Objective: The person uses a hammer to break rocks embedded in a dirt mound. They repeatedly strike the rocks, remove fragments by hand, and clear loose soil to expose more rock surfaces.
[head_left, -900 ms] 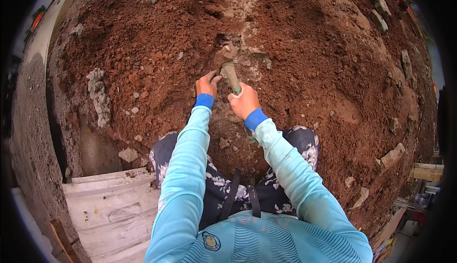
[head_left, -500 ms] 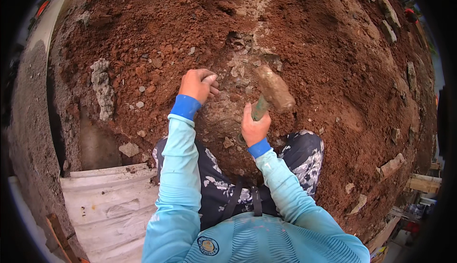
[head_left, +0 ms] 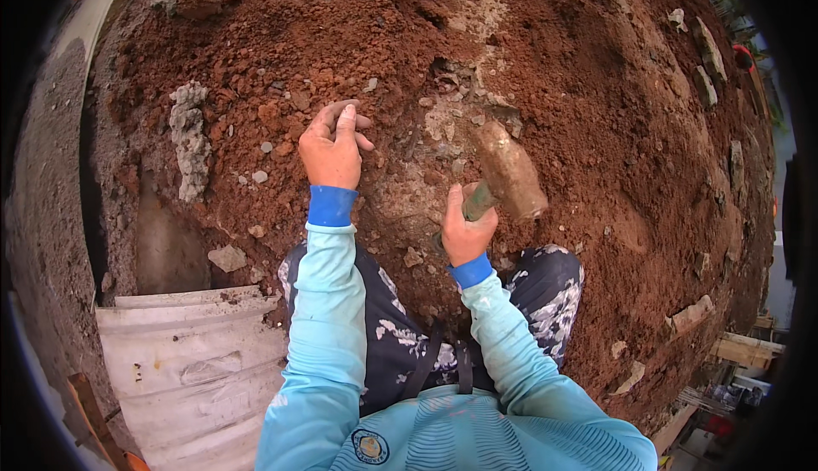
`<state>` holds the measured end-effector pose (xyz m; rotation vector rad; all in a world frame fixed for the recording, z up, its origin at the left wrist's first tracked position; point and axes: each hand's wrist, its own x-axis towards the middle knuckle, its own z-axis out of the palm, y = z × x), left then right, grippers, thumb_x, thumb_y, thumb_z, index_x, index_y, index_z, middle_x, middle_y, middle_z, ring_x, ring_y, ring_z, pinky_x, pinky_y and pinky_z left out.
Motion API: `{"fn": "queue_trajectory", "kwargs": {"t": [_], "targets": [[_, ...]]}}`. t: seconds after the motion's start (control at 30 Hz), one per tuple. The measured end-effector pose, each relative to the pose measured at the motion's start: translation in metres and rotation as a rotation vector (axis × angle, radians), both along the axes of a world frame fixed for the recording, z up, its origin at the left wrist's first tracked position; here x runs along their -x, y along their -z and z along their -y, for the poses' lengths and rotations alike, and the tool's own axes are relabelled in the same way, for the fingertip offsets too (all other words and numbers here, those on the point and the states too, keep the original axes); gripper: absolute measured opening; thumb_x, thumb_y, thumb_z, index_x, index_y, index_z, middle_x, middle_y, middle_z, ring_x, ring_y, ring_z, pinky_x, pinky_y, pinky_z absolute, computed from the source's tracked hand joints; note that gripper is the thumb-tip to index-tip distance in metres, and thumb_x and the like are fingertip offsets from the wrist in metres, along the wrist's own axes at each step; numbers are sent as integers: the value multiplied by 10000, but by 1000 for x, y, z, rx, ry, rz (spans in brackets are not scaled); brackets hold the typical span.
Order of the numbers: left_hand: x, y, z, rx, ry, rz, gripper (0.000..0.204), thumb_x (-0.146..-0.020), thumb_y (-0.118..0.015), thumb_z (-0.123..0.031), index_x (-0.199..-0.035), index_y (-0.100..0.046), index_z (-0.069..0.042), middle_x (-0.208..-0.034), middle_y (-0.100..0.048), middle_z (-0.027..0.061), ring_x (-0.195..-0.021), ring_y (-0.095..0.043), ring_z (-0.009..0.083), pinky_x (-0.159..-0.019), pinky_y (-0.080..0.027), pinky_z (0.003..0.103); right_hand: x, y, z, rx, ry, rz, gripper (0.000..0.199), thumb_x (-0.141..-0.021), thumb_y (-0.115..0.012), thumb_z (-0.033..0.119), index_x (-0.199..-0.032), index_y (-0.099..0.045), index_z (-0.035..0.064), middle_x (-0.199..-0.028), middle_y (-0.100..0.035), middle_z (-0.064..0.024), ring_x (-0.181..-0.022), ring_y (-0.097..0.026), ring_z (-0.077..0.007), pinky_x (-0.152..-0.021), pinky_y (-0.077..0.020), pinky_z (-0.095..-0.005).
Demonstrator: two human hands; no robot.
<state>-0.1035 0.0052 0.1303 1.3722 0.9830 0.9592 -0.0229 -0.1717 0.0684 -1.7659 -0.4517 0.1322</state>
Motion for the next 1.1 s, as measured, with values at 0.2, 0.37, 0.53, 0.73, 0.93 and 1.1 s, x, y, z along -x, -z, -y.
{"fn": "queue_trajectory", "kwargs": {"t": [0.2,0.37,0.53,0.73,0.93,1.1], "targets": [[1,7,-9,-8,-54,74,240,-981,-543,-154,-1097,-641,32,-820,-687,86,-543,-581,83,-481,-431,219,-56,43,-75,462,-163,153,187,-780,-668,110,-943,-650,21,-720,-648,-187,-718,-672,-316,-677,-501,-397],[6,10,-10,5,-148,88,241,-979,-545,-153,-1107,-639,29,-821,-688,85,-539,-577,87,-503,-451,227,-22,-33,-40,123,-181,159,148,-855,-659,136,-901,-634,-3,-678,-633,-97,-631,-603,-195,-613,-482,-336],[2,1,-8,2,-159,93,231,-975,-539,-135,-1104,-642,25,-812,-681,80,-527,-574,85,-492,-459,240,-37,35,-60,-185,84,420,149,-895,-646,115,-871,-618,-30,-743,-650,-65,-694,-611,-150,-662,-486,-318],[9,0,-9,50,-194,81,225,-975,-538,-128,-1105,-638,24,-812,-682,79,-521,-564,83,-498,-455,237,-60,59,-52,443,-211,-22,211,-744,-649,167,-865,-647,-5,-717,-646,-194,-725,-662,-352,-684,-505,-408],[-2,4,-8,34,-18,105,241,-977,-520,-99,-1162,-607,27,-892,-683,111,-599,-594,92,-532,-484,238,-54,-7,-13,282,-295,-112,190,-805,-667,141,-901,-618,-16,-634,-591,-47,-552,-533,-161,-574,-455,-316],[-54,40,15,-49,432,-208,367,-927,-570,-83,-1268,-521,44,-1137,-642,200,-961,-657,248,-791,-540,343,-38,-7,46,155,-248,-644,175,-824,-657,50,-972,-579,-5,-616,-527,-15,-422,-491,-122,-364,-401,-286]]}}
